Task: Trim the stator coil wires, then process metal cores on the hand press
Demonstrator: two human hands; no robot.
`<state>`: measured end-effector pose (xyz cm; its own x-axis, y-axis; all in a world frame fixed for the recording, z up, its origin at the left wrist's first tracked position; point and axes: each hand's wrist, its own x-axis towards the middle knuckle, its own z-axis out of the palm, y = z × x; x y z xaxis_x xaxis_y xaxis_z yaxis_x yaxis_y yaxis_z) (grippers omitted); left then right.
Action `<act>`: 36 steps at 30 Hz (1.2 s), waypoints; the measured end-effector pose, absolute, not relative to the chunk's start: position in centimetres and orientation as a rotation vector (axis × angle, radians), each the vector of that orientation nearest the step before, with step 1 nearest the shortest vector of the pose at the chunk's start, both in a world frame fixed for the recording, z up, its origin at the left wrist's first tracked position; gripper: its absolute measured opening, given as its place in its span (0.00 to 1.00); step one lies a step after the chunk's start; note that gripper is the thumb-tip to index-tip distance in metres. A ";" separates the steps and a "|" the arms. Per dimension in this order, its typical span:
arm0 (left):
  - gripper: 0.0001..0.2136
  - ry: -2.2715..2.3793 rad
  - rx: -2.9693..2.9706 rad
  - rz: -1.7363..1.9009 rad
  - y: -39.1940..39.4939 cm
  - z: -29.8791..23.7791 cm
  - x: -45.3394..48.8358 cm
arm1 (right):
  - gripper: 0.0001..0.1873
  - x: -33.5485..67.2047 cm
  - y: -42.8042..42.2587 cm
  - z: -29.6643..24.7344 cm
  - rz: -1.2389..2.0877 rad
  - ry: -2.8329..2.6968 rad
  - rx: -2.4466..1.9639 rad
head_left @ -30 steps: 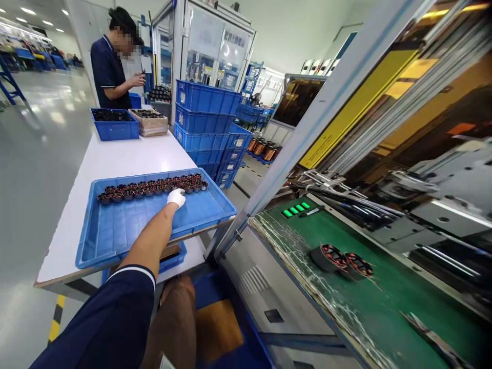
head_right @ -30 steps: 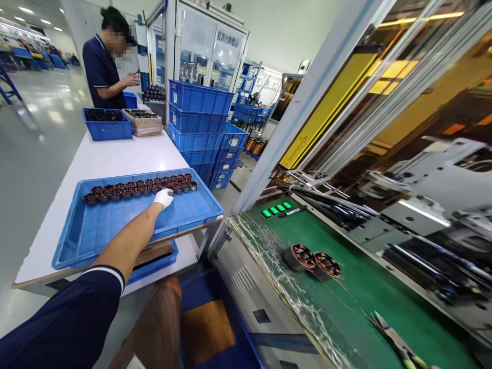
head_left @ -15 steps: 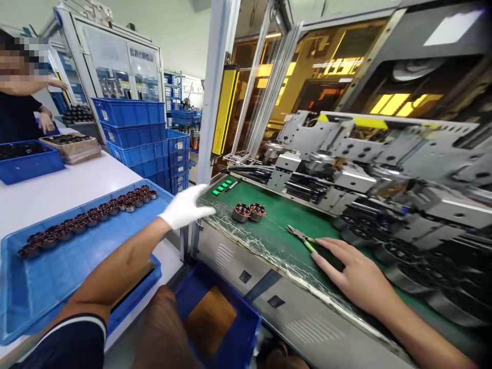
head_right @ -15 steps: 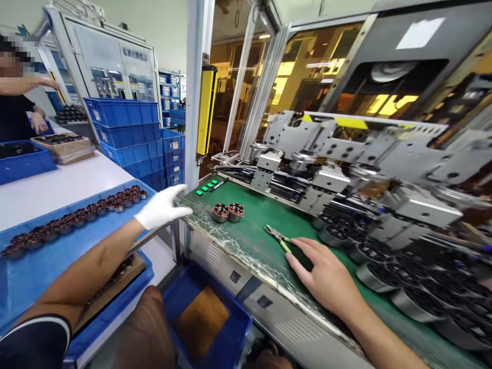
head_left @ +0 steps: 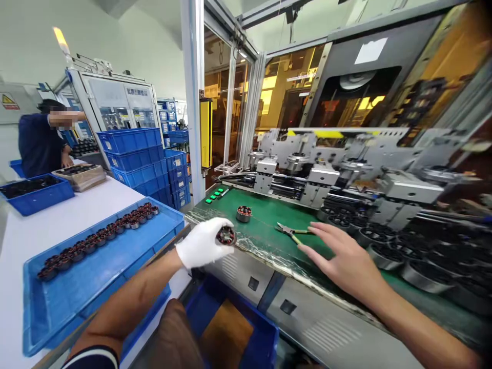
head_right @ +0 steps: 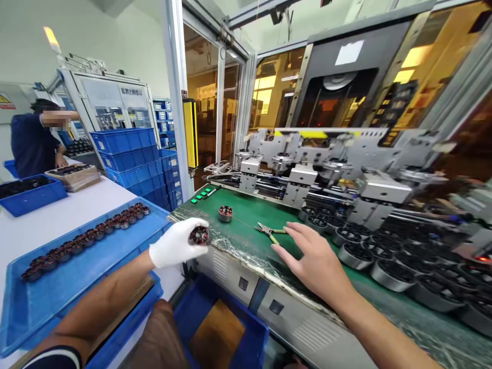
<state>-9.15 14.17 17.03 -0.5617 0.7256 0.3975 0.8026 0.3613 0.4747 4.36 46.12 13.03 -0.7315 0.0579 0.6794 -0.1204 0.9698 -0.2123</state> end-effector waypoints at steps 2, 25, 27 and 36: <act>0.21 -2.389 -1.478 -1.009 13.0 17.2 -5.7 | 0.27 5.6 42.7 15.3 0.511 -2.306 0.129; 0.28 -2.022 -1.831 -1.950 10.8 15.1 2.4 | 0.18 12.5 33.0 20.9 0.233 -2.445 0.994; 0.28 -1.909 -1.881 -1.923 10.6 14.9 2.4 | 0.17 12.7 33.4 20.6 0.248 -2.456 0.990; 0.24 -1.970 -1.448 -1.525 11.2 15.2 3.2 | 0.12 13.8 30.0 18.3 0.592 -2.189 0.597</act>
<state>3.17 11.20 15.23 -0.4699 0.5396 0.6986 0.8115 -0.0473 0.5825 13.85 30.04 18.30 -0.5893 -0.2234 0.7764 -0.5842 0.7816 -0.2186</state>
